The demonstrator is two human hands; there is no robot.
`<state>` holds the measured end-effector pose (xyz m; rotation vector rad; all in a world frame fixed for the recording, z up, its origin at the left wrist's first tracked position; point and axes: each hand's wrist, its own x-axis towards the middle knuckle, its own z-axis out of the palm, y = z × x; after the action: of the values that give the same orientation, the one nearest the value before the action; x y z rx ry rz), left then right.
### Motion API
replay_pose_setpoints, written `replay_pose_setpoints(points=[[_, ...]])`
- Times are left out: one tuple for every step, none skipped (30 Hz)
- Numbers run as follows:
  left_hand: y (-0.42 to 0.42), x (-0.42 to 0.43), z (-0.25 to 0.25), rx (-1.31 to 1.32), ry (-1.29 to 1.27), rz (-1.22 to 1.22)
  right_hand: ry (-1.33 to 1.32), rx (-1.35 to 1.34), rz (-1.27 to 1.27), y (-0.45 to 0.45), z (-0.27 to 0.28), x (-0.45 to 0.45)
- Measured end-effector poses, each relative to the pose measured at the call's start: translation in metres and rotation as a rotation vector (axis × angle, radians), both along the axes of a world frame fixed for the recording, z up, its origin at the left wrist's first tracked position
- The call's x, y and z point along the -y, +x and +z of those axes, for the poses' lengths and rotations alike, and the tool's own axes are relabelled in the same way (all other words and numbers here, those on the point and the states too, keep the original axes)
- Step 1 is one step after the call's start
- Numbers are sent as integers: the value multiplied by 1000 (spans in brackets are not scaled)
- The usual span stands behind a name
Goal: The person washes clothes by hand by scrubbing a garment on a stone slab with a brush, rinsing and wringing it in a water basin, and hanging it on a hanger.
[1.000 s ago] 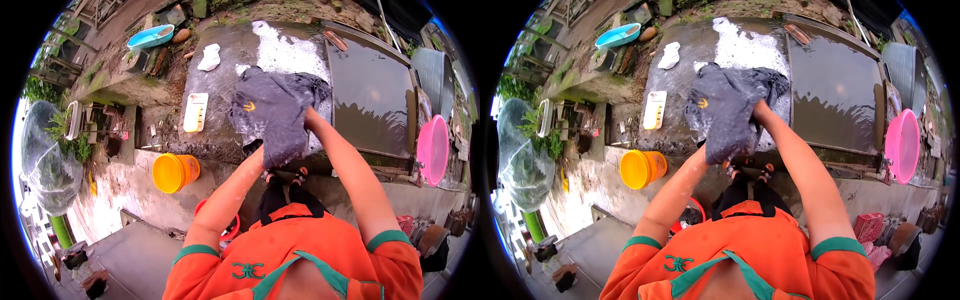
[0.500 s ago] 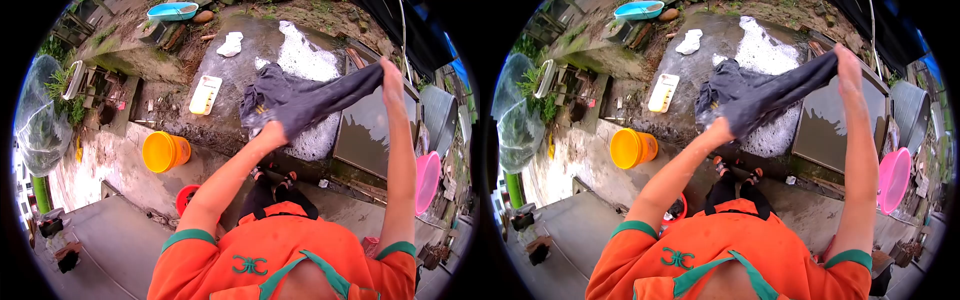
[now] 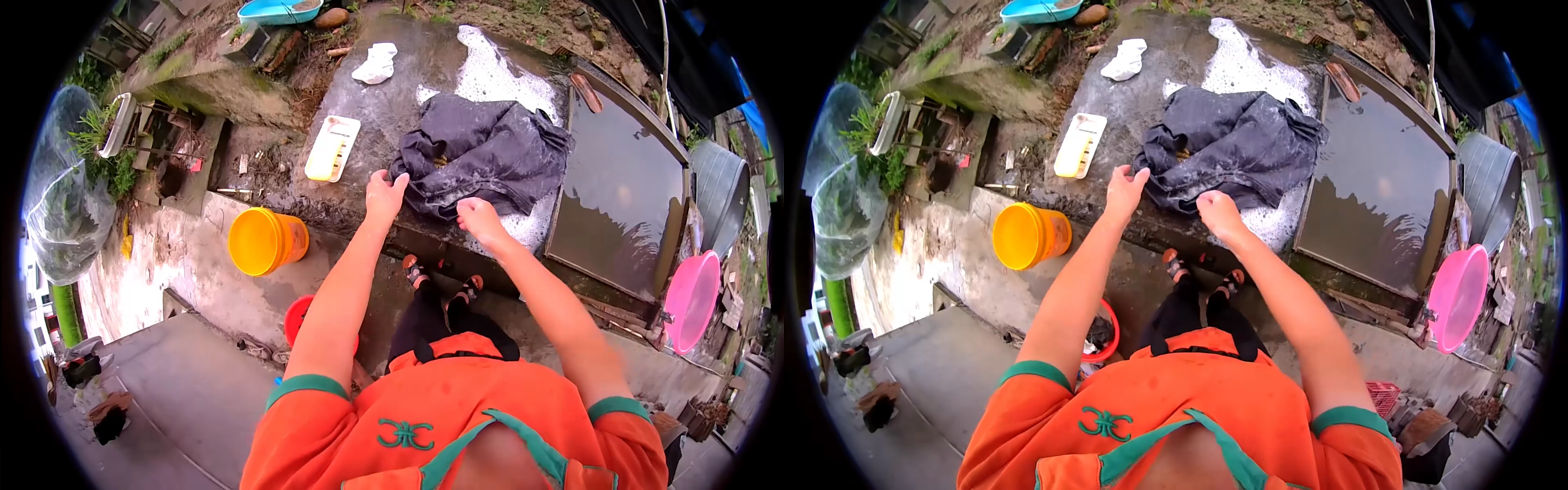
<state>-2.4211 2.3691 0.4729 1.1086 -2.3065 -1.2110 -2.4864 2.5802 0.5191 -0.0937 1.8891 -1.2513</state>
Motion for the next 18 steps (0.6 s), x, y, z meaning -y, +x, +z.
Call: replay_pose_setpoints(points=[[-2,6,-9,54,254,-30,-111,151,-186,-2,-20,5],[-2,5,-5,64,162,-53,-121,276,-284,-5,-13,9],[-3,-2,8,74,71,-77,-130,400,-382,-10,2,13],[-3,-12,20,84,-16,-100,-133,524,-482,-13,11,15],[1,-28,43,-85,123,-62,-124,543,-506,-17,10,15],[10,-40,67,-146,248,-101,-118,547,-488,-21,8,17],[21,-53,97,-218,275,-104,-113,552,-469,-24,5,21],[33,-63,115,-289,300,-104,-107,559,-447,-24,4,25],[43,-67,114,-351,252,-83,-66,524,-488,-21,18,31],[52,-67,110,-412,201,-63,-161,455,-510,-22,12,30],[61,-65,104,-471,145,-44,-259,388,-533,-23,0,30],[71,-59,91,-459,144,-22,-360,319,-556,-23,2,32],[81,-53,78,-391,114,-33,-574,348,-579,-25,5,30],[88,-48,68,-325,87,-44,-671,425,-633,-23,23,29],[90,-44,62,-253,154,-48,-712,470,-625,-21,39,27],[90,-41,56,-182,223,-53,-750,513,-617,-19,48,23],[88,-39,51,-113,294,-56,-766,560,-610,-18,50,19],[77,-38,51,-211,351,23,-783,605,-600,-20,52,14]])
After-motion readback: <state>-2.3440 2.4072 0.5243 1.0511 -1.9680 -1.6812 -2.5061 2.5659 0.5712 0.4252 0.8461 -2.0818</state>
